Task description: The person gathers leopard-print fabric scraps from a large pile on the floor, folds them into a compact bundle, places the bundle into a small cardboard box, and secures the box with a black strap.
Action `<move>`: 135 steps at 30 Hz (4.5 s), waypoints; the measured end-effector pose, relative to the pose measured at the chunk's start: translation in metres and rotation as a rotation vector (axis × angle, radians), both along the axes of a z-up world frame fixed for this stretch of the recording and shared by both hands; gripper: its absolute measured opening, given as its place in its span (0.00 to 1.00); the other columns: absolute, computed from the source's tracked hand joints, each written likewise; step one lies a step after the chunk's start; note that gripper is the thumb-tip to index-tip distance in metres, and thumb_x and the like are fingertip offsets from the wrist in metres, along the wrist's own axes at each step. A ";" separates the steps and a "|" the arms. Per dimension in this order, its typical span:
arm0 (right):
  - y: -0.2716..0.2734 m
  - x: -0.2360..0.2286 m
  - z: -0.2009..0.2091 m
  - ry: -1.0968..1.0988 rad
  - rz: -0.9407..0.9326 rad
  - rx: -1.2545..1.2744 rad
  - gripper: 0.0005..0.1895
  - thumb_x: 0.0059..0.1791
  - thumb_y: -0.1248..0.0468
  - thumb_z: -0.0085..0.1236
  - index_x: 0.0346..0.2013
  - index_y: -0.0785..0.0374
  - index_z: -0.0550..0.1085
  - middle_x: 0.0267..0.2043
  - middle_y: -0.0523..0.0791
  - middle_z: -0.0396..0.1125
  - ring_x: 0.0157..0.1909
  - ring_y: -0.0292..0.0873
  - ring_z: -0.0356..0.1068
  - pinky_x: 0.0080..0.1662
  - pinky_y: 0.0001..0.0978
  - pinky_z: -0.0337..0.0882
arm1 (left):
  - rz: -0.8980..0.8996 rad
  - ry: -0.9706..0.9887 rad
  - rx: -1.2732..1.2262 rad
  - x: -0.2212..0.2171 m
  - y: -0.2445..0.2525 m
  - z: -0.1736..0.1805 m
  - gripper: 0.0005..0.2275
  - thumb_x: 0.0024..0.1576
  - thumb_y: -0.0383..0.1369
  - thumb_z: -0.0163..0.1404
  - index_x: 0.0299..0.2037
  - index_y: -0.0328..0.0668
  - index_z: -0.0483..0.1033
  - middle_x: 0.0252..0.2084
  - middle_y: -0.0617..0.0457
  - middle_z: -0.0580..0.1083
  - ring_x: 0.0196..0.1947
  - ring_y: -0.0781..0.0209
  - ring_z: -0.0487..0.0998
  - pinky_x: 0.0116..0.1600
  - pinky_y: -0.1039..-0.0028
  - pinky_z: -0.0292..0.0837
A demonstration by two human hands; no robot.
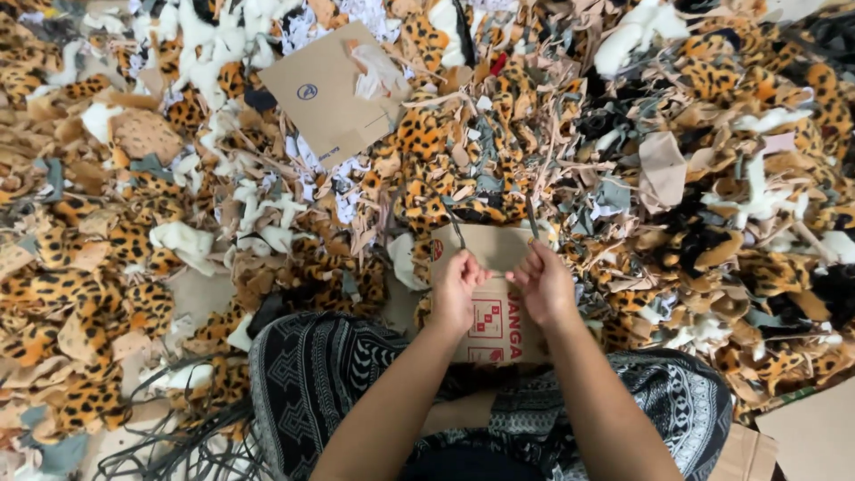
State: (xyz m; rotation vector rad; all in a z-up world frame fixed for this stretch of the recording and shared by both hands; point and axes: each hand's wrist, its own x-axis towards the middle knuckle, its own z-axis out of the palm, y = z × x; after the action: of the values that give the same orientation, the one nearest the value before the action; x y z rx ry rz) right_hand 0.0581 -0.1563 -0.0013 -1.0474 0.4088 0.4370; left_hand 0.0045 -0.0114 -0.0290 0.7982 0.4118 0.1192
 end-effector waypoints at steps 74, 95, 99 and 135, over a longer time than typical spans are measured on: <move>0.015 0.018 0.022 -0.244 0.421 -0.202 0.24 0.44 0.78 0.62 0.55 0.68 0.76 0.43 0.51 0.71 0.41 0.42 0.76 0.46 0.32 0.81 | -0.198 -0.276 1.506 0.005 0.024 0.039 0.05 0.67 0.33 0.41 0.38 0.50 0.62 0.35 0.54 0.65 0.25 0.44 0.75 0.29 0.64 0.74; -0.026 0.045 0.003 -0.927 0.624 -1.713 0.07 0.48 0.45 0.53 0.34 0.36 0.76 0.43 0.30 0.68 0.46 0.40 0.74 0.44 0.35 0.77 | -0.349 -0.421 1.824 -0.029 0.044 0.019 0.08 0.60 0.39 0.46 0.30 0.49 0.70 0.28 0.53 0.68 0.32 0.49 0.75 0.34 0.63 0.71; -0.012 0.037 0.016 -0.717 0.446 -1.269 0.13 0.47 0.62 0.56 0.47 0.51 0.76 0.45 0.47 0.69 0.47 0.55 0.74 0.48 0.50 0.75 | -0.442 -0.210 1.178 -0.044 0.027 0.085 0.12 0.58 0.44 0.55 0.33 0.45 0.75 0.29 0.44 0.75 0.37 0.44 0.81 0.41 0.65 0.75; 0.328 -0.058 0.155 -0.671 1.400 -0.386 0.17 0.52 0.60 0.57 0.52 0.66 0.77 0.44 0.52 0.75 0.47 0.45 0.73 0.44 0.41 0.77 | 0.127 0.239 0.764 -0.245 0.319 0.172 0.08 0.61 0.35 0.52 0.42 0.43 0.83 0.32 0.54 0.80 0.38 0.63 0.76 0.47 0.68 0.76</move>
State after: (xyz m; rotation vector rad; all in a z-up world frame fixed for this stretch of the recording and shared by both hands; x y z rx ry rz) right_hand -0.0002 0.1714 0.1541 -1.6765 -0.9721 1.2009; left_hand -0.2407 0.3080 0.1434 1.5471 0.6568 0.3121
